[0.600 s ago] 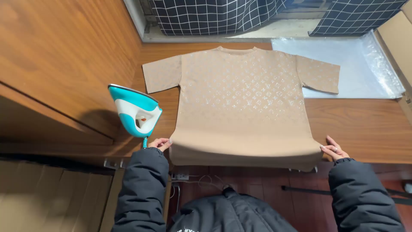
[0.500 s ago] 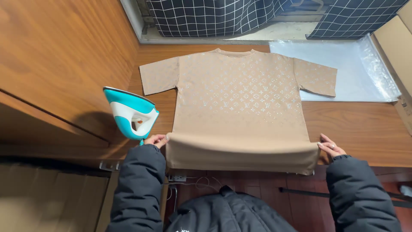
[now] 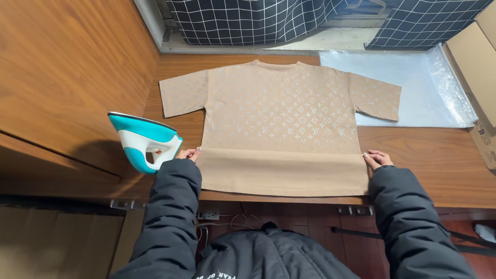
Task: Folding a beige shirt and placing it into a clear plastic bag for packaging.
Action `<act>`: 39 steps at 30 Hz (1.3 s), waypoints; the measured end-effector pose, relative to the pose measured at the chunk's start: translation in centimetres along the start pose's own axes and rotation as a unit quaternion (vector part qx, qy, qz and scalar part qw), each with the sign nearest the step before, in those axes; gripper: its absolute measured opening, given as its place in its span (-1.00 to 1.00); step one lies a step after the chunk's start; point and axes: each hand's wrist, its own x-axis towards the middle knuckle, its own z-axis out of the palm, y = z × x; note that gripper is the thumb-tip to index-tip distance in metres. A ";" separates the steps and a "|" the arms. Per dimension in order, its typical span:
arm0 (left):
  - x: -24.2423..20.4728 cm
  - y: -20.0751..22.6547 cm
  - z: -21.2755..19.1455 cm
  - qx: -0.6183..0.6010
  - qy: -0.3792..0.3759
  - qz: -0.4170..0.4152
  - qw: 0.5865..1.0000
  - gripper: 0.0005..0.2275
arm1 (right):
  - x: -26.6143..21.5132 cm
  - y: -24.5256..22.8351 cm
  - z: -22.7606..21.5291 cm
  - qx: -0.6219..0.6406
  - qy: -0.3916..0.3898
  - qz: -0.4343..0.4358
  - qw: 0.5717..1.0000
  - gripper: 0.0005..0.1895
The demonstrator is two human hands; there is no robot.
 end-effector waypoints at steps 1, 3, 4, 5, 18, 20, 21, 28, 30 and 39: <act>0.3 -0.8 0.4 0.000 0.000 0.000 1.000 -0.72 | 0.3 0.8 0.2 0.000 0.000 0.000 1.000 -0.79; 0.8 -2.6 1.2 -0.032 0.041 0.023 0.998 -0.72 | 0.8 2.4 0.6 -0.003 0.006 -0.019 1.000 -0.78; 0.7 -2.8 1.3 -0.032 0.042 0.023 0.998 -0.72 | 0.6 2.5 0.4 -0.004 0.005 -0.020 1.000 -0.78; 0.7 -3.1 1.3 -0.042 0.048 0.031 0.998 -0.74 | 0.4 2.6 0.4 -0.004 0.003 -0.033 0.999 -0.79; -7.3 13.4 11.4 -0.237 0.074 -0.187 0.950 -0.87 | -6.3 -13.5 11.3 0.138 -0.152 -0.026 0.978 -0.51; -11.1 14.5 14.4 0.024 -0.006 0.025 0.999 -0.73 | -8.3 -14.6 17.3 -0.093 -0.202 -0.133 0.966 -0.60; -12.9 15.0 15.8 0.283 -0.080 0.234 0.927 -0.59 | -9.2 -15.1 20.4 -0.317 -0.242 -0.229 0.888 -0.68; -13.8 13.8 12.9 0.360 -0.169 0.294 0.869 -0.53 | -11.7 -14.0 17.0 -0.385 -0.296 -0.243 0.840 -0.36; -13.2 13.3 11.9 0.349 -0.173 0.264 0.882 -0.55 | -10.6 -12.4 15.0 -0.468 -0.234 -0.195 0.830 -0.31; -10.2 7.7 2.7 0.372 -0.014 0.107 0.922 -0.53 | -4.3 -0.9 5.4 -0.445 -0.113 -0.086 0.884 -0.30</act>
